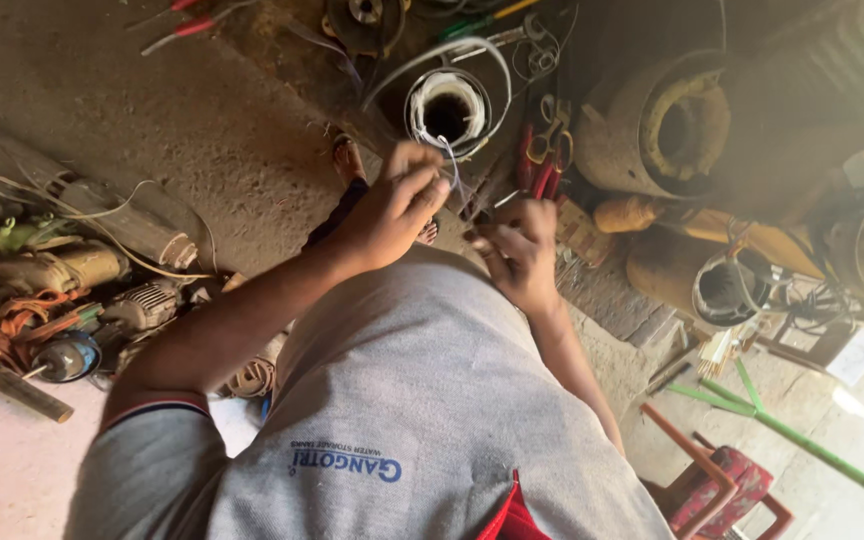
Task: The person strips the ends of a black wire and then winds it around a cylindrical metal core. They use a white string to tie off the wound wire and continue winding additional wire around the core.
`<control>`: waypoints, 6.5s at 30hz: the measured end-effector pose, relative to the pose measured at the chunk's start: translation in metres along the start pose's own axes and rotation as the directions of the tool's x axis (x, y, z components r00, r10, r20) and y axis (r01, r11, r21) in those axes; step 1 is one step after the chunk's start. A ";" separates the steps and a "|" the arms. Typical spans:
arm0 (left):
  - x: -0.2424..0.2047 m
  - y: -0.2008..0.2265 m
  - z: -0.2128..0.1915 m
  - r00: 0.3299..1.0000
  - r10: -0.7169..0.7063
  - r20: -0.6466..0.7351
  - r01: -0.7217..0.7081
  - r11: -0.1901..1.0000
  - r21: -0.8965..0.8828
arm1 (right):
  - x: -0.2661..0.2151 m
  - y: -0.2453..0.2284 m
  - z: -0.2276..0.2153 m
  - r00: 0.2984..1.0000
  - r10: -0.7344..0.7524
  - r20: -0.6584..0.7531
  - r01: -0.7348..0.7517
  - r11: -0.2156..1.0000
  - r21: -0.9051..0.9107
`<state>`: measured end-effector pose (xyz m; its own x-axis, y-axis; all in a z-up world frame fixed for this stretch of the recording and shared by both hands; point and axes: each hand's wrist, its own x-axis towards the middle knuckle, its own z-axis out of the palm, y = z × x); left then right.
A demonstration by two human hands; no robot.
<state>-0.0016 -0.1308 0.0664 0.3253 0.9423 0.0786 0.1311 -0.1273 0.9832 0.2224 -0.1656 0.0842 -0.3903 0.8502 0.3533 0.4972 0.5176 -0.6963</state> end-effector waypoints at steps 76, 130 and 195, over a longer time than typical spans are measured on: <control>0.020 -0.061 -0.008 0.712 -0.271 0.647 0.695 0.404 -0.595 | 0.017 0.006 0.019 0.932 -0.006 0.362 -0.251 0.710 0.658; -0.069 0.032 -0.046 0.920 0.200 -0.336 0.020 0.834 0.552 | -0.074 0.106 -0.001 0.661 0.747 -0.063 -0.710 0.596 -0.375; 0.083 -0.068 -0.051 0.778 0.362 0.514 -0.621 0.567 0.540 | 0.066 0.053 0.039 0.748 0.599 -0.287 -0.608 0.791 0.067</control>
<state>-0.0316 -0.0278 0.0144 0.7817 0.5276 0.3325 0.3784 -0.8250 0.4197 0.1927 -0.0858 0.0470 0.2283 0.9732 0.0267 0.5789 -0.1137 -0.8074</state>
